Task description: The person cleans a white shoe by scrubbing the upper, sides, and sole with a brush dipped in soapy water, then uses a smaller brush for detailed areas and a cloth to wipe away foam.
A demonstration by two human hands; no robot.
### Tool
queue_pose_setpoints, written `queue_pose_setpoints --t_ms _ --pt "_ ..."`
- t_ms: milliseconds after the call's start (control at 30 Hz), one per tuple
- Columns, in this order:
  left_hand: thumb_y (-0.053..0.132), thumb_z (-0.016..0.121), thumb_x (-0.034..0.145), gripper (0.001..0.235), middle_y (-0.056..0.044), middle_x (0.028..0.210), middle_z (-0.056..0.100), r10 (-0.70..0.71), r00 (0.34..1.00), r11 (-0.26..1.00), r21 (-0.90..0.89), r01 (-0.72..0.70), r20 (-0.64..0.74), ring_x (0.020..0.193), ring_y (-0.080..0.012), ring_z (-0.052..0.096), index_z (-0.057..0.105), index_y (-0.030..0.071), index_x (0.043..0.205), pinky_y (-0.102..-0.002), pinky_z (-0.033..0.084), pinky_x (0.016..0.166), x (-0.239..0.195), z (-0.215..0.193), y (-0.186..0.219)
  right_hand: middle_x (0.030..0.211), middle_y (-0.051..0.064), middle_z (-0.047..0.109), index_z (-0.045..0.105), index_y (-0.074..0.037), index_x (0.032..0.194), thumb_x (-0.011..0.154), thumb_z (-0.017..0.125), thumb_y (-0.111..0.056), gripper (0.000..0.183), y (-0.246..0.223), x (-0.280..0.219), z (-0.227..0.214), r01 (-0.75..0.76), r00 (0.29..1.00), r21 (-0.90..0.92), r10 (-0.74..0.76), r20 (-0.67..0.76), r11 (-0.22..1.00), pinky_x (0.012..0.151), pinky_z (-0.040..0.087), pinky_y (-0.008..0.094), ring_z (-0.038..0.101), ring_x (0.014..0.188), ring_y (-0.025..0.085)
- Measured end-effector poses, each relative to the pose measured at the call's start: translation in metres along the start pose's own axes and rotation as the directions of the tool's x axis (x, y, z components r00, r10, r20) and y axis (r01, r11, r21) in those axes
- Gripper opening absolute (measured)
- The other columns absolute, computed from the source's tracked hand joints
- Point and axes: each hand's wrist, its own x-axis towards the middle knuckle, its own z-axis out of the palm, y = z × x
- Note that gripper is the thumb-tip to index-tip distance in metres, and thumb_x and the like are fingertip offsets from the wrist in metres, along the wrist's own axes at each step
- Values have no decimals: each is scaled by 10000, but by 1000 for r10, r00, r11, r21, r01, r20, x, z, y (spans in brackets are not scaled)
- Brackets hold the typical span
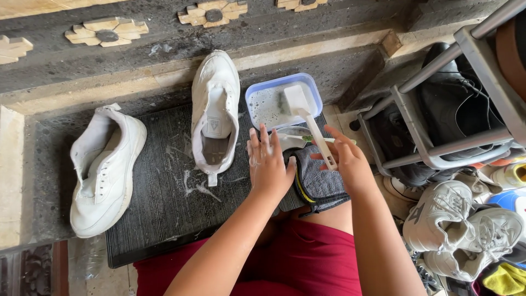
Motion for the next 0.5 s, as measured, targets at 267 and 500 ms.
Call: queue_pose_setpoints --t_ms 267,500 --pt "282 585 923 640 -294 1598 299 133 979 991 49 -127 -154 1495 -522 174 454 -58 1448 -612 203 1180 -8 22 -11 1036 19 740 756 -249 1226 941 544 -22 421 54 27 -32 297 860 -807 -510 -6 510 907 507 412 652 1053 261" --pt "372 651 851 657 -351 1598 248 -10 960 983 172 60 -279 1473 -549 228 514 -29 1354 -621 223 1172 -4 25 -15 1103 -17 671 697 -334 1286 993 617 -270 311 74 36 -21 153 912 -969 -405 63 196 1000 294 539 450 1273 257"
